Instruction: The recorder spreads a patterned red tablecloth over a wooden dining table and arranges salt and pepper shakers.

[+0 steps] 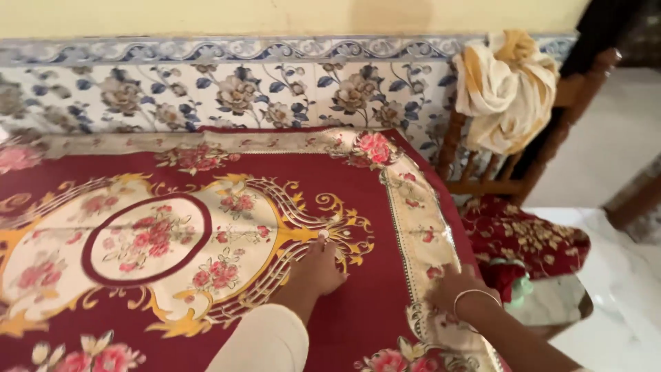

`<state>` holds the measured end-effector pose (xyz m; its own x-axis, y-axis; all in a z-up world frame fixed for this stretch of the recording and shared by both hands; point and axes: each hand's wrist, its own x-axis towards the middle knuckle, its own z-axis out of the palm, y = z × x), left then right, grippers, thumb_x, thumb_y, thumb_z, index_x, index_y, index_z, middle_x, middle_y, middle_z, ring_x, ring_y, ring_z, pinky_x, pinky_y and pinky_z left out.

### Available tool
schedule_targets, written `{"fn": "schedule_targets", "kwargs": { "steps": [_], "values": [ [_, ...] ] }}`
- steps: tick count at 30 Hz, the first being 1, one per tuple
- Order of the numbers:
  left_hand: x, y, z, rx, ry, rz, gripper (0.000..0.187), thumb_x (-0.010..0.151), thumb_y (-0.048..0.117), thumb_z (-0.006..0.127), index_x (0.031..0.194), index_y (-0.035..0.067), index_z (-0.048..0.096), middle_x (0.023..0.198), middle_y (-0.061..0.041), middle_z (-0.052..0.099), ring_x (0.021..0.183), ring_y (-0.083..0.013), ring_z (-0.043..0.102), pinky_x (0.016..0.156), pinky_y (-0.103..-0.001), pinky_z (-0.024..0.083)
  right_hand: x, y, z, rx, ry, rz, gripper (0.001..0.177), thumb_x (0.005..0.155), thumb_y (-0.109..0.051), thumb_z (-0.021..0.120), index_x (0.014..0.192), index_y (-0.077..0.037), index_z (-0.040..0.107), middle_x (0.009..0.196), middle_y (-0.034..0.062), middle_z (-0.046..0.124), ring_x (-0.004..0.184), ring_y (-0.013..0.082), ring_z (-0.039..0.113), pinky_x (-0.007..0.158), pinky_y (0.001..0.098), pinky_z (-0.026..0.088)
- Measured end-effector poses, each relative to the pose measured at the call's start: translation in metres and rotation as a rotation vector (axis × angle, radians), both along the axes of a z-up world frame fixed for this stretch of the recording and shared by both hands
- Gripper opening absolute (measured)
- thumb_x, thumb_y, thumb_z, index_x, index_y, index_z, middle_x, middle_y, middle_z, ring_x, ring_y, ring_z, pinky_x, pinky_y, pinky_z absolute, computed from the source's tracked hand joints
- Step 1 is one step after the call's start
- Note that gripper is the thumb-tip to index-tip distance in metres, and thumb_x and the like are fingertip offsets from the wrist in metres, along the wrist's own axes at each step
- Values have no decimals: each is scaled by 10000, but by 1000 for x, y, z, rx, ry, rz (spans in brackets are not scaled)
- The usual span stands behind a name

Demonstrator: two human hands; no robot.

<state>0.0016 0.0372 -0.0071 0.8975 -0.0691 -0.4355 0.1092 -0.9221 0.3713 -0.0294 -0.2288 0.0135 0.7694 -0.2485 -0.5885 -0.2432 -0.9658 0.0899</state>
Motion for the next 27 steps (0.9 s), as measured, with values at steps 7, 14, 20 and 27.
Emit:
{"fn": "schedule_targets", "kwargs": {
  "steps": [7, 14, 20, 27],
  "values": [
    [-3, -6, 1, 132, -109, -55, 728, 949, 370, 683, 1557, 175, 334, 1705, -98, 138, 1550, -278, 243, 1229, -614, 234, 135, -132, -228, 352, -247, -305, 629, 966, -513, 565, 1226, 42, 705, 1205, 269, 737, 1145, 401, 726, 958, 458, 555],
    [23, 10, 5, 65, -231, -66, 573, 926, 203, 632, 1469, 141, 458, 1595, -63, 382, 1437, -243, 438, 1155, -551, 372, 164, -177, -298, 543, -214, -538, 695, 930, -567, 663, 1176, 80, 728, 1118, 253, 744, 1018, 403, 707, 921, 513, 541],
    [48, 31, 12, 99, -218, 2, 518, 961, 201, 604, 1458, 126, 480, 1522, -113, 448, 1437, -275, 427, 1137, -574, 363, 206, -229, -364, 389, 190, -670, 802, 959, -702, 462, 1143, 17, 765, 1192, 262, 773, 1150, 417, 704, 1026, 530, 533],
    [63, 38, 1, 155, -177, 34, 504, 946, 195, 642, 1423, 112, 503, 1511, -127, 451, 1453, -288, 414, 1109, -554, 398, 193, -280, -422, 526, -77, -294, 667, 913, -628, 558, 1142, -52, 803, 1143, 186, 772, 1108, 284, 677, 1000, 370, 483]
  ]
}}
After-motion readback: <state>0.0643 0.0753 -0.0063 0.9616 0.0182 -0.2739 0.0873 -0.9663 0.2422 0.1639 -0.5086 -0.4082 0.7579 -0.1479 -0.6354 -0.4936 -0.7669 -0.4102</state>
